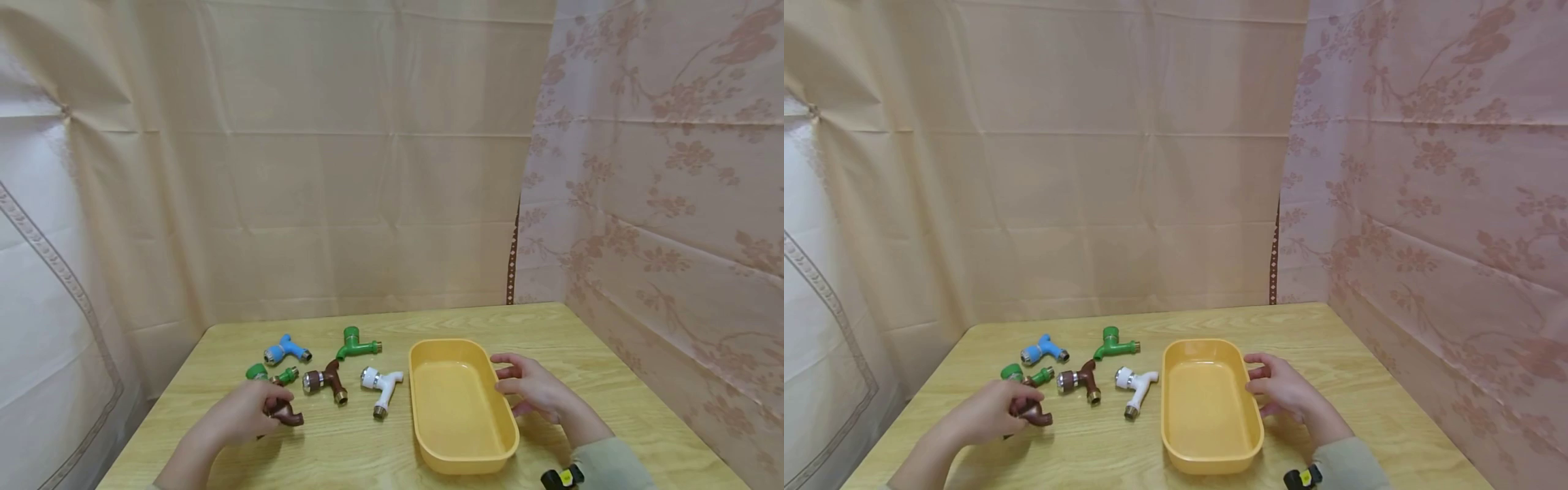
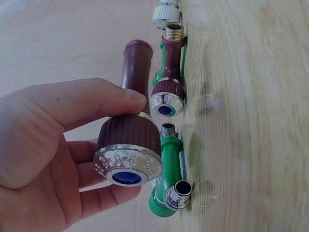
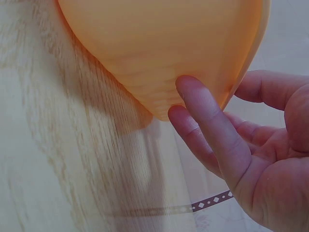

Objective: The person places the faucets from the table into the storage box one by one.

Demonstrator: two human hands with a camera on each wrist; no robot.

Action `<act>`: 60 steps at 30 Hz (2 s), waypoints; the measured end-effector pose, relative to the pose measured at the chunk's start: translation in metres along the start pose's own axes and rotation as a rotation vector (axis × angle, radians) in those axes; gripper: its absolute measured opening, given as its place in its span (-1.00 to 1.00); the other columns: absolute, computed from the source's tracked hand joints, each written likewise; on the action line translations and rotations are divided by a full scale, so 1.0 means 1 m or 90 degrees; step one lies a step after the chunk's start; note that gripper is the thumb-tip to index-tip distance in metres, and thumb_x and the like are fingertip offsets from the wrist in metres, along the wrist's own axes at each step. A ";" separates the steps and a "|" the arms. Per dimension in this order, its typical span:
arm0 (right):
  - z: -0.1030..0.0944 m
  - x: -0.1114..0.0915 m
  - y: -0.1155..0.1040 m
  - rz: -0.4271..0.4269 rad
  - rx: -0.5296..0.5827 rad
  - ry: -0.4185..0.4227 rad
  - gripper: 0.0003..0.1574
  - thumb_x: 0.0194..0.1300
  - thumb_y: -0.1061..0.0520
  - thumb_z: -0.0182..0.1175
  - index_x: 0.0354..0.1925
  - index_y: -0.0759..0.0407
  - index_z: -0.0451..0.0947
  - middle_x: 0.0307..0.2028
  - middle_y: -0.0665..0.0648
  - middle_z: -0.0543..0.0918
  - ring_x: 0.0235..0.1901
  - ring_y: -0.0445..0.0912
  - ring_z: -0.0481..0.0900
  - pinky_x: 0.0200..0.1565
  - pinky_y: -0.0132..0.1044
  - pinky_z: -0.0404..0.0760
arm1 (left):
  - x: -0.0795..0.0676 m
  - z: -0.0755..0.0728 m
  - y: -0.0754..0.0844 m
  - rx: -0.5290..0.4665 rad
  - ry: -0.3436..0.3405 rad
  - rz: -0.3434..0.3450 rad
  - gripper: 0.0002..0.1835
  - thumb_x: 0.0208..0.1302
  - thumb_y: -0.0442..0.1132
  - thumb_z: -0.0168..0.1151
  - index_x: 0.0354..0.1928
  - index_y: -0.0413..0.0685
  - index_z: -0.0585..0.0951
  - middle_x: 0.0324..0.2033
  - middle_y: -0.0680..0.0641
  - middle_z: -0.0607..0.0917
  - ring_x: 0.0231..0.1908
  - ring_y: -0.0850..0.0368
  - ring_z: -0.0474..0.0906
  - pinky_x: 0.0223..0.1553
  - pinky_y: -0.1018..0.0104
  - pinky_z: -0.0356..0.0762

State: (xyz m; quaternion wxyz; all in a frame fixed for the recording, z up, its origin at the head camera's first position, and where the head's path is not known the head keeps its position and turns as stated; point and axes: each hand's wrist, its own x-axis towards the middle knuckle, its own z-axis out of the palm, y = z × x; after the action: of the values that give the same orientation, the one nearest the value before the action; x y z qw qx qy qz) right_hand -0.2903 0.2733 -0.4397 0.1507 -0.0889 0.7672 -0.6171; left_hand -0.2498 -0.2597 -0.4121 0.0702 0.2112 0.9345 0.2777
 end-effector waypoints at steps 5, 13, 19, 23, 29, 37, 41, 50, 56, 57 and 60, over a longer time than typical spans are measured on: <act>0.000 0.001 0.001 -0.003 0.000 -0.003 -0.18 0.39 0.31 0.21 0.47 0.39 0.10 0.23 0.52 0.42 -0.09 0.16 0.68 -0.37 0.05 0.73 | 0.001 -0.001 0.001 -0.003 0.029 0.002 -0.51 0.03 -0.50 0.42 0.09 -0.22 0.70 -0.42 0.04 0.58 -0.42 0.08 0.41 -0.48 0.32 0.39; 0.003 -0.001 0.001 -0.010 0.002 -0.011 -0.17 0.39 0.31 0.22 0.48 0.41 0.08 0.24 0.56 0.40 -0.08 0.17 0.67 -0.38 0.04 0.73 | 0.001 0.001 0.007 0.054 0.132 -0.009 -0.56 0.06 -0.42 0.47 0.06 -0.06 0.73 -0.35 0.06 0.57 -0.38 0.14 0.43 -0.40 0.30 0.45; 0.002 0.000 0.000 0.002 -0.003 0.001 -0.17 0.38 0.31 0.23 0.48 0.38 0.10 0.21 0.50 0.44 -0.11 0.13 0.68 -0.36 0.06 0.73 | 0.002 0.000 0.013 0.081 0.191 -0.023 -0.54 0.07 -0.36 0.51 0.08 -0.01 0.73 -0.31 0.07 0.60 -0.33 0.19 0.46 -0.32 0.24 0.51; 0.001 0.000 -0.001 0.002 -0.009 0.007 -0.17 0.37 0.30 0.24 0.47 0.38 0.12 0.21 0.49 0.45 -0.12 0.12 0.69 -0.37 0.05 0.73 | 0.005 0.000 0.016 0.082 0.204 -0.012 -0.52 0.07 -0.35 0.51 0.10 0.01 0.73 -0.24 0.06 0.63 -0.30 0.22 0.51 -0.29 0.26 0.54; 0.001 -0.002 -0.002 0.003 -0.014 0.007 -0.17 0.38 0.31 0.23 0.48 0.38 0.10 0.23 0.54 0.42 -0.12 0.14 0.69 -0.41 0.02 0.73 | 0.009 -0.001 0.019 0.083 0.225 0.014 -0.51 0.08 -0.34 0.52 0.12 0.02 0.73 -0.20 0.04 0.63 -0.29 0.22 0.52 -0.30 0.27 0.54; 0.000 -0.004 -0.001 0.006 -0.005 0.004 -0.17 0.38 0.31 0.22 0.49 0.38 0.09 0.24 0.54 0.40 -0.09 0.16 0.68 -0.39 0.03 0.73 | 0.018 -0.002 0.031 0.108 0.247 0.046 -0.51 0.06 -0.34 0.53 0.11 0.04 0.73 -0.12 0.02 0.66 -0.21 0.19 0.56 -0.25 0.25 0.57; 0.001 -0.004 -0.001 0.006 -0.003 0.007 -0.17 0.37 0.32 0.23 0.48 0.38 0.10 0.23 0.53 0.41 -0.10 0.15 0.68 -0.38 0.04 0.73 | 0.022 -0.001 0.038 0.121 0.246 0.045 -0.51 0.08 -0.31 0.53 0.11 0.08 0.74 0.01 -0.08 0.66 -0.09 0.03 0.61 -0.13 0.08 0.60; 0.000 0.000 -0.001 0.006 -0.003 0.013 -0.17 0.36 0.31 0.24 0.48 0.37 0.12 0.21 0.46 0.44 -0.12 0.12 0.68 -0.35 0.06 0.73 | 0.033 0.004 0.054 0.101 0.226 0.044 -0.52 0.12 -0.31 0.53 0.13 0.10 0.73 0.06 -0.10 0.65 -0.06 0.01 0.61 -0.16 0.11 0.62; 0.001 -0.002 -0.002 0.002 -0.010 0.013 -0.17 0.36 0.31 0.24 0.47 0.38 0.12 0.20 0.48 0.45 -0.11 0.13 0.68 -0.35 0.07 0.73 | 0.041 0.007 0.062 0.106 0.223 0.067 -0.56 0.12 -0.32 0.53 0.08 0.11 0.75 -0.10 0.04 0.64 -0.21 0.17 0.53 -0.24 0.21 0.59; 0.001 -0.002 -0.002 0.001 -0.010 0.010 -0.17 0.36 0.31 0.24 0.47 0.38 0.12 0.21 0.49 0.44 -0.11 0.13 0.68 -0.35 0.07 0.73 | 0.042 0.008 0.064 0.113 0.225 0.075 -0.57 0.11 -0.32 0.54 0.07 0.11 0.75 -0.11 0.05 0.64 -0.23 0.17 0.53 -0.26 0.20 0.58; 0.001 -0.002 -0.002 0.000 -0.006 0.009 -0.17 0.36 0.32 0.24 0.48 0.39 0.11 0.21 0.50 0.44 -0.11 0.13 0.68 -0.36 0.07 0.73 | 0.046 0.009 0.068 0.130 0.225 0.088 -0.57 0.11 -0.30 0.54 0.06 0.10 0.75 -0.11 0.04 0.64 -0.26 0.15 0.53 -0.28 0.19 0.57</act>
State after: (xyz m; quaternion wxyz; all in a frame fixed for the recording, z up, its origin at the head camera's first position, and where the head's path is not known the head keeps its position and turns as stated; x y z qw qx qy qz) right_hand -0.2880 0.2727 -0.4379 0.1445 -0.0852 0.7713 -0.6139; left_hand -0.2646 -0.1841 -0.3829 -0.1357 0.2288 0.9389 0.2182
